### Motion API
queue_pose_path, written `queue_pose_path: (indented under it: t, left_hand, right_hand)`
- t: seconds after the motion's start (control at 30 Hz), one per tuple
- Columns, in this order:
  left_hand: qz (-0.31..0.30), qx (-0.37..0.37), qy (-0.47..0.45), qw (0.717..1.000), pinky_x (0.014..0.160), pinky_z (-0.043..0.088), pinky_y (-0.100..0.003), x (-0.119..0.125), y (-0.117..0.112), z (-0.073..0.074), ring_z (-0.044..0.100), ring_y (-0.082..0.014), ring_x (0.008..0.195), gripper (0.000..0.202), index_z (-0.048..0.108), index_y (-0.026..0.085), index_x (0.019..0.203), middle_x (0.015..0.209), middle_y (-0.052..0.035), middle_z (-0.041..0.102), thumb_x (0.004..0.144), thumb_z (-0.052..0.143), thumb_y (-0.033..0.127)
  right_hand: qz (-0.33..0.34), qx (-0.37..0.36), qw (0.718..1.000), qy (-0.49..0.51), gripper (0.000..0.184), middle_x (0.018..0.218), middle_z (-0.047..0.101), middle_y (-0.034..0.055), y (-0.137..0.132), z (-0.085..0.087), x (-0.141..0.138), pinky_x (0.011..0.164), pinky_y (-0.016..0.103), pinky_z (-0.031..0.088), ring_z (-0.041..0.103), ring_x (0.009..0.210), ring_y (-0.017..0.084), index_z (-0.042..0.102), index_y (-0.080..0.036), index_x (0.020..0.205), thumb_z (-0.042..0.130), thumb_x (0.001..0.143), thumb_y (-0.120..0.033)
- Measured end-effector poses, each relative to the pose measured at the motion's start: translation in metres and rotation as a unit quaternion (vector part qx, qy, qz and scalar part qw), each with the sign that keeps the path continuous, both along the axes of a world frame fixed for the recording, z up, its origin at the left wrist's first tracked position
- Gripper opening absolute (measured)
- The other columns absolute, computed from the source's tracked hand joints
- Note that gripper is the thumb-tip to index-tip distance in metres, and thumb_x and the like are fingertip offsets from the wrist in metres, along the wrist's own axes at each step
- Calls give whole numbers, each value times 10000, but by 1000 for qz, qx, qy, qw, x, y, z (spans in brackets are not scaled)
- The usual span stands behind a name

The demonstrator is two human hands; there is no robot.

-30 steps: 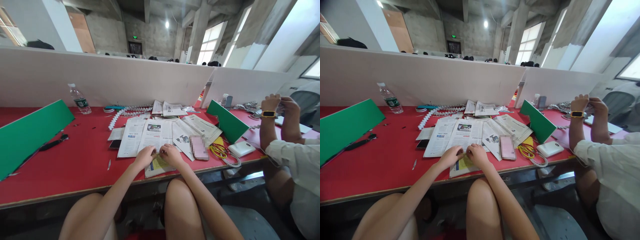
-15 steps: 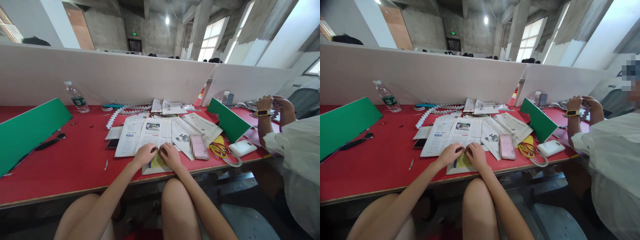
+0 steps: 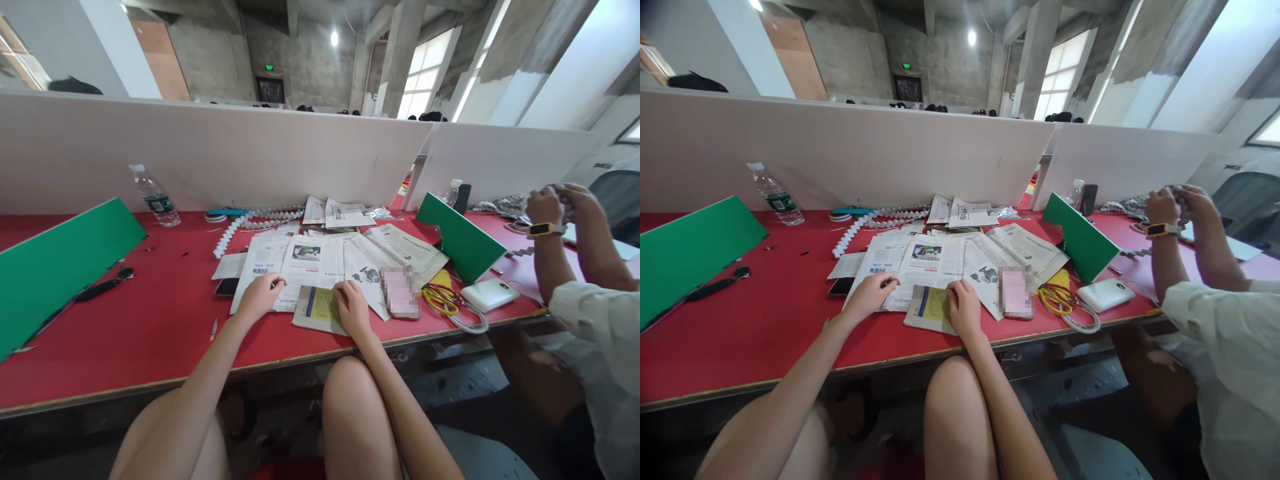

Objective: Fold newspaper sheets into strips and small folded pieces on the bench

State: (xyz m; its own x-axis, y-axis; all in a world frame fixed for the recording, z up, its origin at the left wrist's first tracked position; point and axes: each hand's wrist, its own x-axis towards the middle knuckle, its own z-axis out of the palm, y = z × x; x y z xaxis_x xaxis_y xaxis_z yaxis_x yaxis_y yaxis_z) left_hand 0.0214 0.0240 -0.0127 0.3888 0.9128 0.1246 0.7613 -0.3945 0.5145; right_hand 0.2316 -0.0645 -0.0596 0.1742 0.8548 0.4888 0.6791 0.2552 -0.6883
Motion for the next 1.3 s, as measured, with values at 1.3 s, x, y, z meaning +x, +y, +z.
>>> queue_pose_path:
  t: [1.3]
  left_hand:
    - [-87,-32,-75,993,764,440,-304,29,-10,-18,625,-217,849,281,660,190,837,882,-51,702,843,428,347]
  right_hand:
    - [-124,81,987,66,302,861,630,71,-34,4,63,789,339,430,563,863,203,638,-193,845,393,912,-356]
